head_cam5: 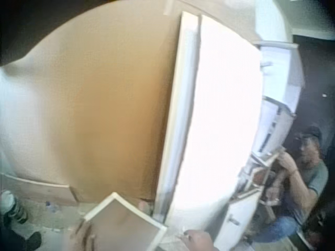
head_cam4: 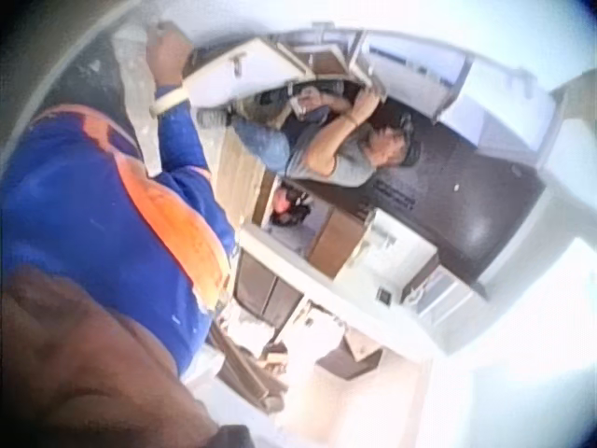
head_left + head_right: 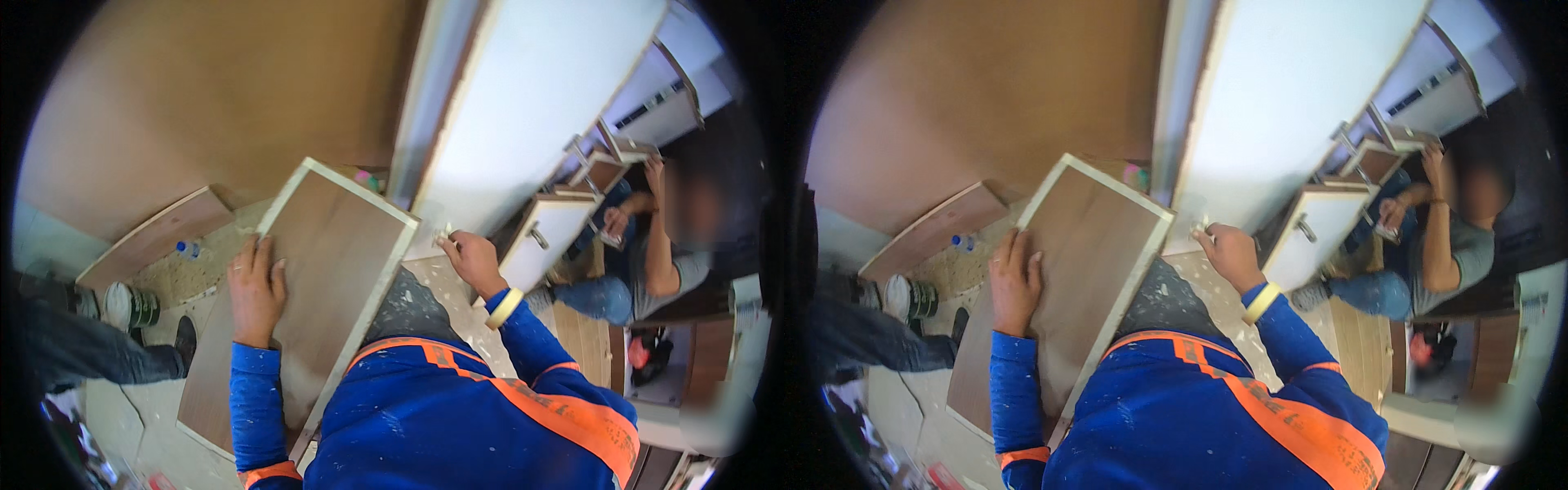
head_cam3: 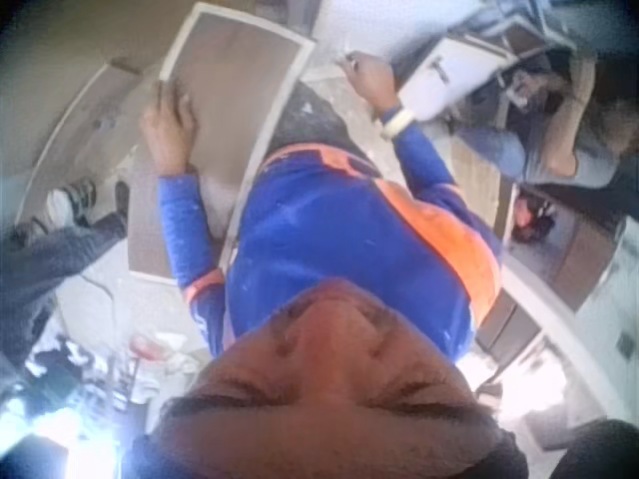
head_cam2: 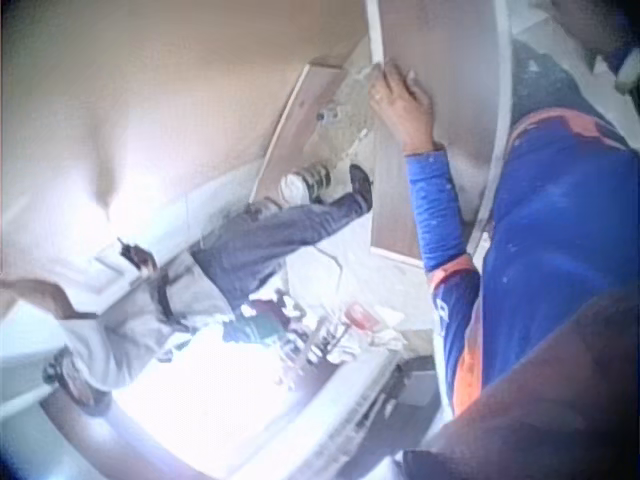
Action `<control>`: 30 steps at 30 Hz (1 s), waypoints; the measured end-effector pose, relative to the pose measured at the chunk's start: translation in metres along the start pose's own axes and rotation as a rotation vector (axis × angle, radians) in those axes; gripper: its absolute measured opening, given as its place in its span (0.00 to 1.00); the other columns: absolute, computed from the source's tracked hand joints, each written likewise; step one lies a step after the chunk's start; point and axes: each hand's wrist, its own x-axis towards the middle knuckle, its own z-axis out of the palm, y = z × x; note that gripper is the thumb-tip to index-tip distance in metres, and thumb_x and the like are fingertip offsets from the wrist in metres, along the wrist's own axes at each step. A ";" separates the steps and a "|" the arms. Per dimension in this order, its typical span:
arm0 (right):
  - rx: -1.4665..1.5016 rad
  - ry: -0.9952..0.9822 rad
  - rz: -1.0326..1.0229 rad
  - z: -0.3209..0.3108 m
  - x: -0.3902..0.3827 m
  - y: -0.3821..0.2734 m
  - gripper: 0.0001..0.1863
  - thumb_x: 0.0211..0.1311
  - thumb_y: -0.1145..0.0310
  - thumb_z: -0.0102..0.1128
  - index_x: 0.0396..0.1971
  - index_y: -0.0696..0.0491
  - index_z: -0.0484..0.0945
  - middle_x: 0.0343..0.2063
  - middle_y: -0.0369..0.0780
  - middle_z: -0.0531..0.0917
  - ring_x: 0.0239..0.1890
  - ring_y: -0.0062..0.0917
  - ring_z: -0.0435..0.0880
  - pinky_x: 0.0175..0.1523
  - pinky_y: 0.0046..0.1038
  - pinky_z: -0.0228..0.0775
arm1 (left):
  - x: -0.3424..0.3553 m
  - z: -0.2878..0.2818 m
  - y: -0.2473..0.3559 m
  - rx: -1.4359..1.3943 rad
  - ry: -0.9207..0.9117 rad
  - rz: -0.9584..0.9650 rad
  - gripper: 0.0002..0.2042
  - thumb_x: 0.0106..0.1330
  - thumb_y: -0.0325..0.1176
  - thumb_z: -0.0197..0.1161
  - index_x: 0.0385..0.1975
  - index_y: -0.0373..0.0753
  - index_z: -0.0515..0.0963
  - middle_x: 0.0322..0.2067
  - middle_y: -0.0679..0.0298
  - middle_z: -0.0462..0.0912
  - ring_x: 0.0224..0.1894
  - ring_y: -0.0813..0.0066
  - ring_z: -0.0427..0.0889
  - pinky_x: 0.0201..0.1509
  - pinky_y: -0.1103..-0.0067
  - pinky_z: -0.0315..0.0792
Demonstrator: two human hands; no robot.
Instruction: The person applies white edge banding tape to the edges of a wooden cabinet door. They smooth the tape along the perimeter, flip the door to work on the opposite side, and use a small tool to trim and press the tape into the corners.
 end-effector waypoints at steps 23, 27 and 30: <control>0.176 0.292 -0.504 -0.010 0.081 -0.126 0.16 0.71 0.74 0.59 0.57 0.58 0.82 0.48 0.52 0.86 0.51 0.50 0.84 0.57 0.45 0.77 | -0.003 -0.003 0.006 0.024 0.075 0.100 0.14 0.65 0.30 0.69 0.49 0.34 0.82 0.57 0.52 0.80 0.65 0.52 0.77 0.69 0.57 0.70; 0.166 0.165 -0.613 0.021 0.096 -0.209 0.19 0.73 0.69 0.60 0.60 0.58 0.80 0.44 0.49 0.83 0.47 0.47 0.83 0.53 0.46 0.75 | -0.002 -0.001 0.005 0.028 0.062 0.108 0.14 0.66 0.31 0.68 0.50 0.34 0.82 0.57 0.52 0.80 0.65 0.53 0.77 0.69 0.58 0.70; 0.073 0.105 -0.578 0.050 0.100 -0.230 0.20 0.73 0.67 0.61 0.61 0.57 0.80 0.43 0.47 0.80 0.46 0.44 0.82 0.50 0.44 0.74 | -0.005 -0.004 0.006 0.035 0.055 0.098 0.15 0.66 0.32 0.68 0.50 0.34 0.82 0.58 0.52 0.80 0.65 0.53 0.77 0.70 0.58 0.69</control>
